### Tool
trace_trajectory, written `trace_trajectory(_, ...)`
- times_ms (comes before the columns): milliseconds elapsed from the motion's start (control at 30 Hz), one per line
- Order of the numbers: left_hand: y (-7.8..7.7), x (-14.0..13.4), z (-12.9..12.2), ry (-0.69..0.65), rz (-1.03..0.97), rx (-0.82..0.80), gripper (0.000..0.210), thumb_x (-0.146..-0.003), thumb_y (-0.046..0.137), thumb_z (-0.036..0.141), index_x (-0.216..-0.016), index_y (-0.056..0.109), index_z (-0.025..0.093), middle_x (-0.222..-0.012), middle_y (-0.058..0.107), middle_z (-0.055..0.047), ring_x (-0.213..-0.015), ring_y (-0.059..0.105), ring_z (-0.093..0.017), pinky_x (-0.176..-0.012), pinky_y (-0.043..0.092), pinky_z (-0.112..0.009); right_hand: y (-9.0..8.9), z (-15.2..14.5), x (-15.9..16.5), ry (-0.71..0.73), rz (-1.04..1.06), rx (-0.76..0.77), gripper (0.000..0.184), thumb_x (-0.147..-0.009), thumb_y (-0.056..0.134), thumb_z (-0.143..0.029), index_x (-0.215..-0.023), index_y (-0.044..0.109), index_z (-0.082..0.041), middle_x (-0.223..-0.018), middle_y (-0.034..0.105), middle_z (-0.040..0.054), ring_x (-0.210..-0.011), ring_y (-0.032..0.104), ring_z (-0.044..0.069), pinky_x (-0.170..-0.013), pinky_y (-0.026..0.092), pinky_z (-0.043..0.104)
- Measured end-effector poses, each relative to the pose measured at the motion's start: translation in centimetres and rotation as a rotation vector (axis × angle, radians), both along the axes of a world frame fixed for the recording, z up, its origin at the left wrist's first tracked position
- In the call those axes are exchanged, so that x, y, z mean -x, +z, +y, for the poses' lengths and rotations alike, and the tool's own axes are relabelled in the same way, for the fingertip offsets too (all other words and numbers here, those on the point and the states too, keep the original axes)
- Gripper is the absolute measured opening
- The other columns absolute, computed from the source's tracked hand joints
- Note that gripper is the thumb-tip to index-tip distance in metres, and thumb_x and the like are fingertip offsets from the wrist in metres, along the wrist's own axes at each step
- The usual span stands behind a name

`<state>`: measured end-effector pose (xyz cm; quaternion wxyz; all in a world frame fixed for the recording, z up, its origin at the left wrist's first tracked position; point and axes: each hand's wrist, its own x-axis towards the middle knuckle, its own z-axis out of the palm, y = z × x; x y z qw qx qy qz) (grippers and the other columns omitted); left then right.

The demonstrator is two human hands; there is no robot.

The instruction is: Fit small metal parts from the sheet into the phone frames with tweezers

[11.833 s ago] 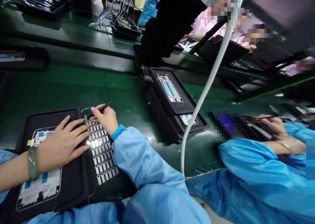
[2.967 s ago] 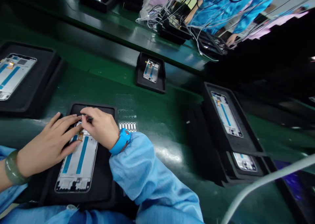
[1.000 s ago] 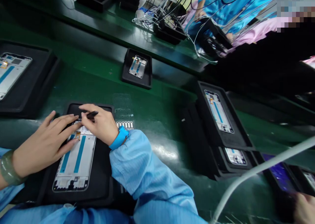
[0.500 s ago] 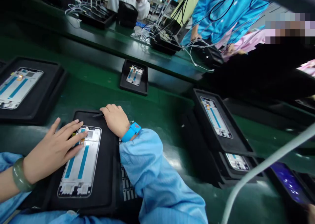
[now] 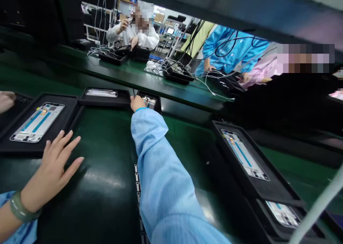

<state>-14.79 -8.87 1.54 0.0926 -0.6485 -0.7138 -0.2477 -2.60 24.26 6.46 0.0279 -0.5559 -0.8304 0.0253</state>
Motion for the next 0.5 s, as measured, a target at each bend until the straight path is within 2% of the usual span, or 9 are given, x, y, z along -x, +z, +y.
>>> trace_trajectory(100,-0.6,0.0,0.0,0.022,0.097,0.035,0.052,-0.093,0.045,0.031,-0.142,0.033,0.021,-0.148,0.038,-0.02,-0.143,0.022,-0.039,-0.104,0.026,-0.072,-0.3,-0.5,-1.7,0.046,-0.085,0.001,0.037,-0.098,0.037,-0.031,-0.124,0.055,-0.012,-0.124,0.06,0.0197,-0.112,0.06,0.029,-0.087,0.047,0.038)
trace_trajectory(200,-1.2,0.4,0.2,0.045,0.198,0.064,0.056,-0.091,0.048,0.033,-0.143,0.033,0.019,-0.145,0.04,-0.023,-0.14,0.027,-0.042,-0.102,0.023,-0.074,-1.4,-1.8,-5.8,0.074,-0.193,0.061,0.035,-0.085,0.061,-0.03,-0.118,0.061,-0.017,-0.121,0.062,0.0157,-0.108,0.062,0.029,-0.085,0.048,0.037)
trace_trajectory(233,-1.3,0.7,0.2,0.06,0.221,0.064,0.057,-0.09,0.048,0.033,-0.144,0.034,0.019,-0.144,0.042,-0.024,-0.139,0.03,-0.043,-0.101,0.024,-0.074,-1.9,-2.3,-7.1,0.08,-0.217,0.072,0.037,-0.084,0.063,-0.029,-0.119,0.06,-0.018,-0.121,0.061,0.0146,-0.106,0.063,0.028,-0.083,0.048,0.036)
trace_trajectory(367,-1.5,2.0,0.2,0.08,0.219,0.031,0.046,-0.09,0.047,0.026,-0.135,0.047,0.019,-0.131,0.054,-0.024,-0.131,0.041,-0.042,-0.095,0.032,-0.071,-3.0,-4.3,-9.8,0.123,-0.241,0.012,0.035,-0.095,0.044,-0.026,-0.128,0.053,-0.018,-0.13,0.053,0.0155,-0.102,0.064,0.024,-0.076,0.047,0.032)
trace_trajectory(500,-0.4,1.9,2.0,0.032,-0.096,0.041,0.036,-0.089,0.051,0.028,-0.123,0.057,0.018,-0.134,0.052,-0.021,-0.134,0.036,-0.043,-0.102,0.017,-0.075,-1.5,-6.2,-10.0,0.197,-0.218,-0.076,0.036,-0.097,0.038,-0.026,-0.129,0.052,-0.016,-0.129,0.053,0.0152,-0.102,0.063,0.026,-0.072,0.045,0.032)
